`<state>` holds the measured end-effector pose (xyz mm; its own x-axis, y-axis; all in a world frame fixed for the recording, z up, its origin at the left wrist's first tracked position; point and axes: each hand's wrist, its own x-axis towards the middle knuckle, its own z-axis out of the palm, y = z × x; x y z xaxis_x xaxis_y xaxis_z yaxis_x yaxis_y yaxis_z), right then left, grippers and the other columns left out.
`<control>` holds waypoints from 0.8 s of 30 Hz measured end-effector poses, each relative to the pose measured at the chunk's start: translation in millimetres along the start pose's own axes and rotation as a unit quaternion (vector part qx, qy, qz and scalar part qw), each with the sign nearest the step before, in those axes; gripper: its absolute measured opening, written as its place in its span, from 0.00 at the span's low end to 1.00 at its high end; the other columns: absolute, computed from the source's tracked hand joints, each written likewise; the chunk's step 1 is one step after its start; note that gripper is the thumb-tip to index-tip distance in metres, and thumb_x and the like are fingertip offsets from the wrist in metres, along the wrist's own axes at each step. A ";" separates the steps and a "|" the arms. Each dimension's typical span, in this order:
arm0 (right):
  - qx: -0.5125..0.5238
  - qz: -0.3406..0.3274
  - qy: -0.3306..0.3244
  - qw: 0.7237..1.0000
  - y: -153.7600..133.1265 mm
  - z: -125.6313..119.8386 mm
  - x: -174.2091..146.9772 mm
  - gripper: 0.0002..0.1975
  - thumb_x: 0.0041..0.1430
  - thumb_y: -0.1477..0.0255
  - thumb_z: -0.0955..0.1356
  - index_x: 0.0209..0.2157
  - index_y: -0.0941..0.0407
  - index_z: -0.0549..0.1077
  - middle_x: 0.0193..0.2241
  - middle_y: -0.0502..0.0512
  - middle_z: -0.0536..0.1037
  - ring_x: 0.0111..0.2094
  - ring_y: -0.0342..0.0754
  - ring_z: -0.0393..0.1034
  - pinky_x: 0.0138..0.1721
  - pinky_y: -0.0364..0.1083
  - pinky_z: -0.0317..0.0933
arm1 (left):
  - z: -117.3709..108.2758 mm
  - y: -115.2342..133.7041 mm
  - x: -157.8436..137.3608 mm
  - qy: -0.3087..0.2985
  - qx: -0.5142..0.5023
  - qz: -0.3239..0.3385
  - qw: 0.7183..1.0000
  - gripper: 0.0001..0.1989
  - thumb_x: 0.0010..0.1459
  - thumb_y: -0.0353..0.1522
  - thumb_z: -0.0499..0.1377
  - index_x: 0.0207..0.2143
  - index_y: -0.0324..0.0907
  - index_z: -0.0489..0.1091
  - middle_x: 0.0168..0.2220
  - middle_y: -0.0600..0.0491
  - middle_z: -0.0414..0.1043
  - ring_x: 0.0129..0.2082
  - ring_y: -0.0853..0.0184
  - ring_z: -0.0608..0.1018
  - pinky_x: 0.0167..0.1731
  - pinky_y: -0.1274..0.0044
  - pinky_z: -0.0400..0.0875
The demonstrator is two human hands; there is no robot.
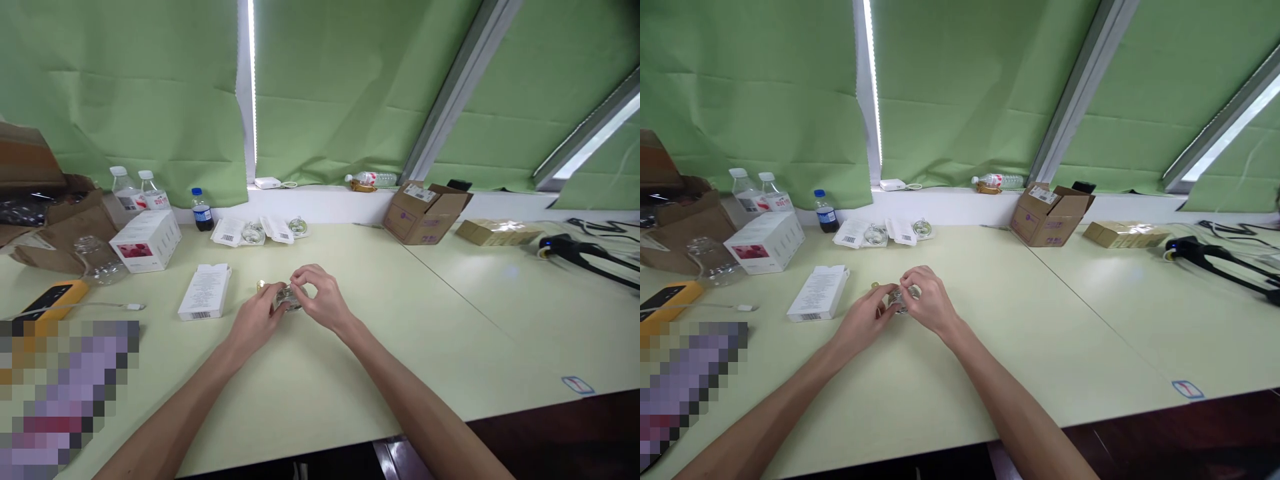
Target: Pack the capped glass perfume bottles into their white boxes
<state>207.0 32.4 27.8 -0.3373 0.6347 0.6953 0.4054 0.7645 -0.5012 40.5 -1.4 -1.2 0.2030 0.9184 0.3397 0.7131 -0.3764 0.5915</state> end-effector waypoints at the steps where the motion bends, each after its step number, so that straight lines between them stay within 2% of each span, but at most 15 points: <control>1: 0.007 0.000 -0.011 1.000 0.2 -1.8 0.6 0.06 0.57 0.76 0.65 0.26 0.54 0.67 0.31 0.54 0.74 0.37 0.49 0.67 0.39 0.50 0.63 | 0.1 0.0 0.0 0.000 0.001 0.000 1.000 0.14 0.61 0.35 0.49 0.50 0.48 0.62 0.43 0.53 0.70 0.25 0.71 0.71 0.27 0.77 0.65; 4: 0.008 0.011 -0.023 1.000 1.7 -3.8 2.5 0.07 0.58 0.76 0.65 0.26 0.54 0.68 0.28 0.53 0.73 0.35 0.48 0.66 0.37 0.49 0.62 | 0.5 0.2 -0.3 0.000 0.002 -0.002 1.000 0.14 0.61 0.35 0.50 0.50 0.48 0.62 0.43 0.53 0.70 0.25 0.71 0.71 0.26 0.77 0.65; 11: -0.027 0.031 0.012 0.999 4.1 4.6 2.3 0.09 0.56 0.74 0.67 0.23 0.54 0.65 0.24 0.52 0.68 0.31 0.48 0.63 0.32 0.47 0.60 | 0.1 0.7 -0.8 -0.001 0.002 0.001 1.000 0.15 0.61 0.35 0.50 0.50 0.47 0.62 0.42 0.52 0.70 0.25 0.70 0.71 0.27 0.77 0.65; 17: -0.003 0.005 -0.006 1.000 -1.6 -1.1 2.3 0.07 0.56 0.77 0.66 0.25 0.54 0.66 0.31 0.54 0.73 0.37 0.49 0.67 0.39 0.49 0.63 | -0.4 1.6 -0.2 0.002 -0.005 0.000 1.000 0.15 0.61 0.34 0.50 0.50 0.47 0.63 0.42 0.52 0.70 0.25 0.71 0.72 0.27 0.77 0.66; 20: 0.001 0.012 -0.023 1.000 -2.1 -3.8 3.2 0.07 0.56 0.77 0.65 0.26 0.54 0.67 0.30 0.53 0.73 0.36 0.48 0.67 0.37 0.49 0.63 | 0.3 1.1 -0.2 0.005 -0.005 -0.003 1.000 0.15 0.60 0.35 0.51 0.50 0.47 0.63 0.43 0.52 0.70 0.25 0.71 0.72 0.27 0.77 0.66; 24: -0.021 0.029 -0.013 0.999 0.5 -0.4 3.1 0.08 0.56 0.77 0.66 0.24 0.54 0.66 0.27 0.53 0.71 0.34 0.48 0.65 0.35 0.48 0.62 | 0.4 0.4 -0.5 0.001 -0.004 -0.003 1.000 0.15 0.61 0.35 0.50 0.50 0.48 0.63 0.42 0.52 0.69 0.25 0.71 0.71 0.28 0.77 0.66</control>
<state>206.5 34.7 30.0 -0.3343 0.6807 0.6518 0.4604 0.7214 -0.5173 41.0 -2.0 -1.5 0.1967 0.9205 0.3375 0.7091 -0.3713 0.5994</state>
